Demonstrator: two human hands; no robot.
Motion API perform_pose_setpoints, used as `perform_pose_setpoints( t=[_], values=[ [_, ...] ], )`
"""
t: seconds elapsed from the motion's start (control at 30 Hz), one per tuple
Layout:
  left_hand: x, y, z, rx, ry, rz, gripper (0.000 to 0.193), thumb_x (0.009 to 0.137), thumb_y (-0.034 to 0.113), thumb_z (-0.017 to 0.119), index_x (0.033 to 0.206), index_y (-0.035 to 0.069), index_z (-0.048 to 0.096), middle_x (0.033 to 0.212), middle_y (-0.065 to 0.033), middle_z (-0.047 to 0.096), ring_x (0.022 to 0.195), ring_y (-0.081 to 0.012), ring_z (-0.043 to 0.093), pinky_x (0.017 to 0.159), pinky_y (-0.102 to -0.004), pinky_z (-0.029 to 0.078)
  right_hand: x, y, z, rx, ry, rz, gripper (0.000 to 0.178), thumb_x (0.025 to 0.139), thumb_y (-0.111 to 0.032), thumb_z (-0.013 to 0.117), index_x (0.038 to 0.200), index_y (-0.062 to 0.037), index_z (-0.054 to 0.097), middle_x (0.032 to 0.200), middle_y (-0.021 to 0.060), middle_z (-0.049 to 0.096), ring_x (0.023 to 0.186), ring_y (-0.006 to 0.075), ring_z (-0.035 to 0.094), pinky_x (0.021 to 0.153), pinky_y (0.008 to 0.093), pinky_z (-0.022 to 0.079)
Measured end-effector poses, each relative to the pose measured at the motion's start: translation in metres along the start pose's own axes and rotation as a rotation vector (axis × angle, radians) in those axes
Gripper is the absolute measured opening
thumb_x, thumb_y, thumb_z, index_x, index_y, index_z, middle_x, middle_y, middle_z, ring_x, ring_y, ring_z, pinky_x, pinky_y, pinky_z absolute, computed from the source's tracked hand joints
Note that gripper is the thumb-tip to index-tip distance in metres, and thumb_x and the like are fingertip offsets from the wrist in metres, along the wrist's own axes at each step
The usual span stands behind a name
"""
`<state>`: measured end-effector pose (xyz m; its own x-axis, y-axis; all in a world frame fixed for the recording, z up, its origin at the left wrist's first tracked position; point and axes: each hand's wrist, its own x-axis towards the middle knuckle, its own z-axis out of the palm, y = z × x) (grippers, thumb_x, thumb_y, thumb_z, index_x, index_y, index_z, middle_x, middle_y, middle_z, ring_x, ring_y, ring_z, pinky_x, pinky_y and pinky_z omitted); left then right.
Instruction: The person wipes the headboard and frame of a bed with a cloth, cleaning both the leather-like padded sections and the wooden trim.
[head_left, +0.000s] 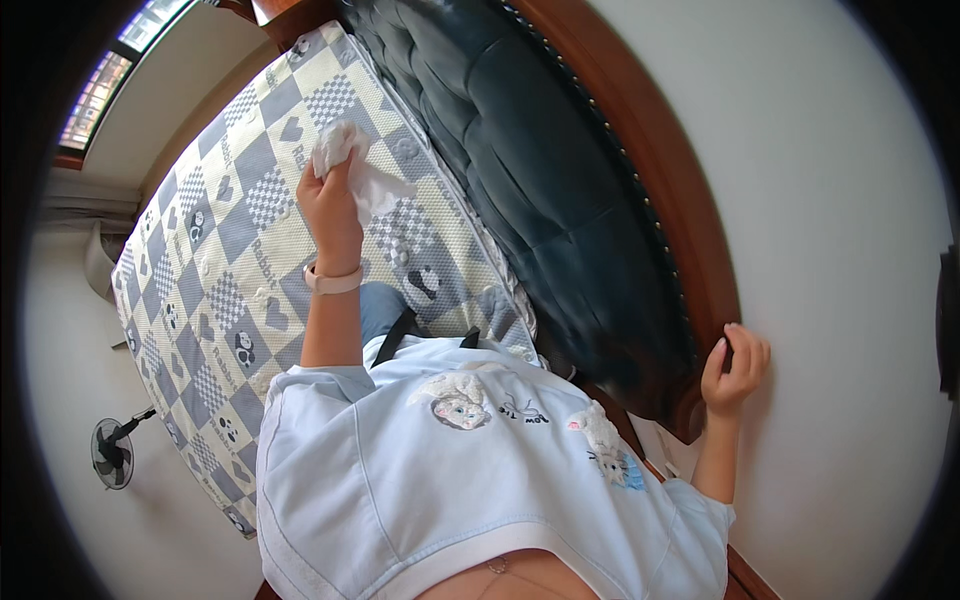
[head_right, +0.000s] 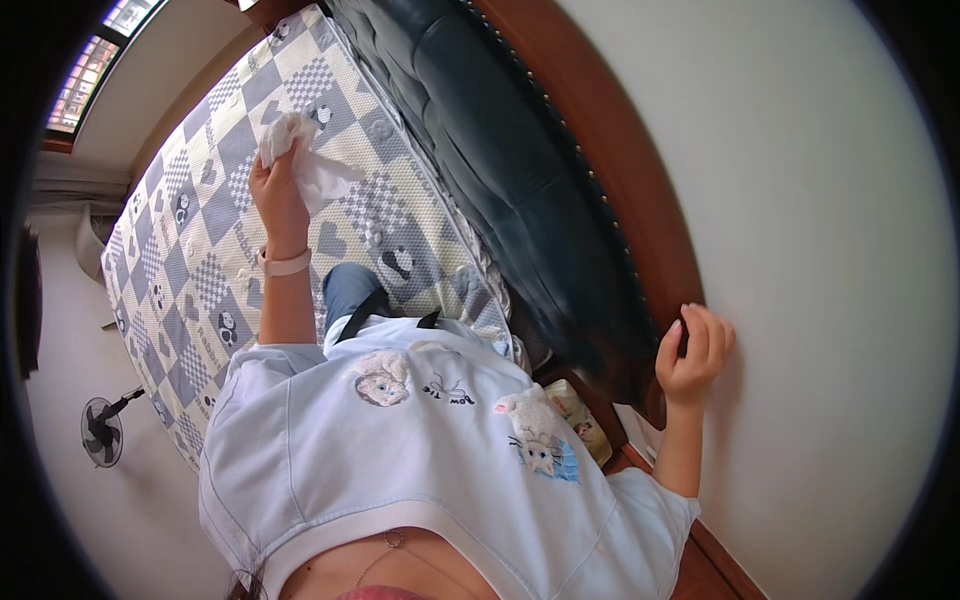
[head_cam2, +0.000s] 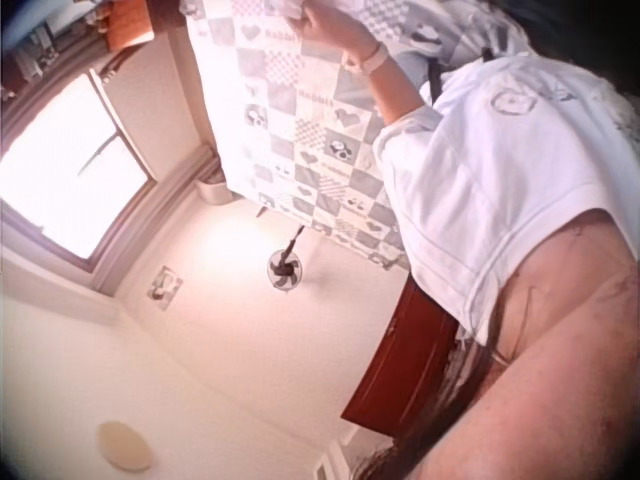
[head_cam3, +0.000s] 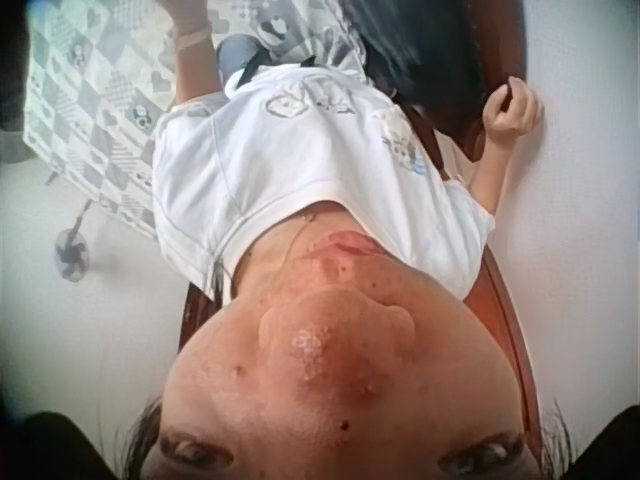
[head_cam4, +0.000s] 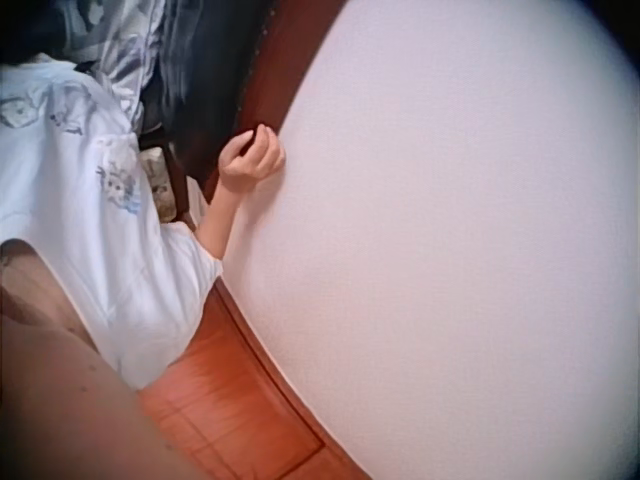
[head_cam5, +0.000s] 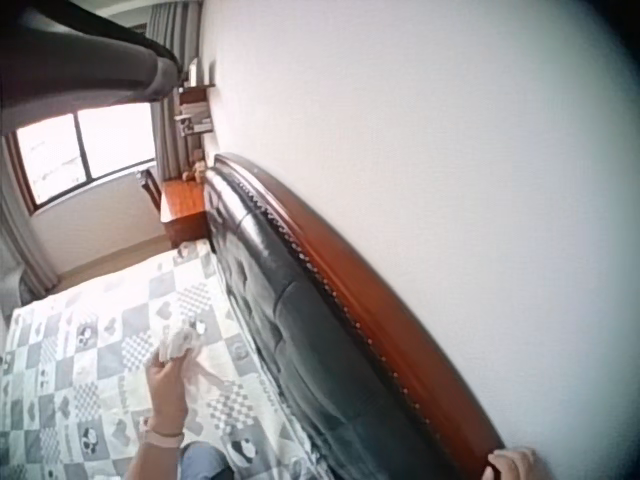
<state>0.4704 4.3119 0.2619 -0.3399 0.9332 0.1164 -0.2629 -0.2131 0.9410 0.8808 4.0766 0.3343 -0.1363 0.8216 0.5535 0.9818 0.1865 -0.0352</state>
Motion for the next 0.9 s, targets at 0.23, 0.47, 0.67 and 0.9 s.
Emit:
perform_pose_setpoints(
  t=[0.23, 0.47, 0.67, 0.9],
  values=[
    [0.077, -0.036, 0.101, 0.399, -0.374, 0.594, 0.032, 0.074, 0.007, 0.06, 0.104, -0.002, 0.055, 0.097, -0.0194, 0.058, 0.086, -0.033, 0.058, 0.074, -0.0421, 0.045, 0.182, -0.063, 0.064, 0.029, 0.041, -0.18, 0.035, 0.074, -0.005, 0.06, 0.109, -0.0062, 0.059, 0.117, 0.0103, 0.054, 0.103, 0.0282, 0.051, 0.09, 0.0377, 0.04],
    [0.15, -0.057, 0.153, 0.646, -0.817, 1.09, 0.055, 0.073, 0.045, 0.063, 0.112, 0.007, 0.053, 0.117, -0.0122, 0.05, 0.115, -0.0282, 0.043, 0.095, -0.0418, 0.031, 0.261, -0.076, 0.139, -0.109, -0.114, -0.035, 0.045, 0.079, -0.011, 0.059, 0.123, -0.0116, 0.049, 0.126, 0.0097, 0.047, 0.112, 0.0293, 0.046, 0.094, 0.0389, 0.038],
    [0.274, -0.06, 0.159, 0.571, -0.753, 1.05, 0.045, 0.074, 0.036, 0.064, 0.106, 0.005, 0.057, 0.112, -0.0126, 0.055, 0.105, -0.0308, 0.049, 0.091, -0.0422, 0.033, 0.261, -0.081, 0.134, -0.085, -0.206, 0.106, 0.05, 0.08, -0.01, 0.056, 0.128, -0.0107, 0.043, 0.134, 0.0104, 0.04, 0.122, 0.0305, 0.039, 0.101, 0.0389, 0.033],
    [0.208, -0.062, 0.157, 0.572, -0.962, 1.013, 0.04, 0.077, 0.029, 0.06, 0.108, 0.003, 0.057, 0.112, -0.0135, 0.054, 0.104, -0.0304, 0.049, 0.089, -0.0437, 0.034, 0.267, -0.082, 0.133, -0.005, -0.232, 0.182, 0.05, 0.079, -0.013, 0.053, 0.128, -0.0073, 0.043, 0.135, 0.0121, 0.039, 0.124, 0.0315, 0.037, 0.102, 0.0392, 0.031]
  ],
)
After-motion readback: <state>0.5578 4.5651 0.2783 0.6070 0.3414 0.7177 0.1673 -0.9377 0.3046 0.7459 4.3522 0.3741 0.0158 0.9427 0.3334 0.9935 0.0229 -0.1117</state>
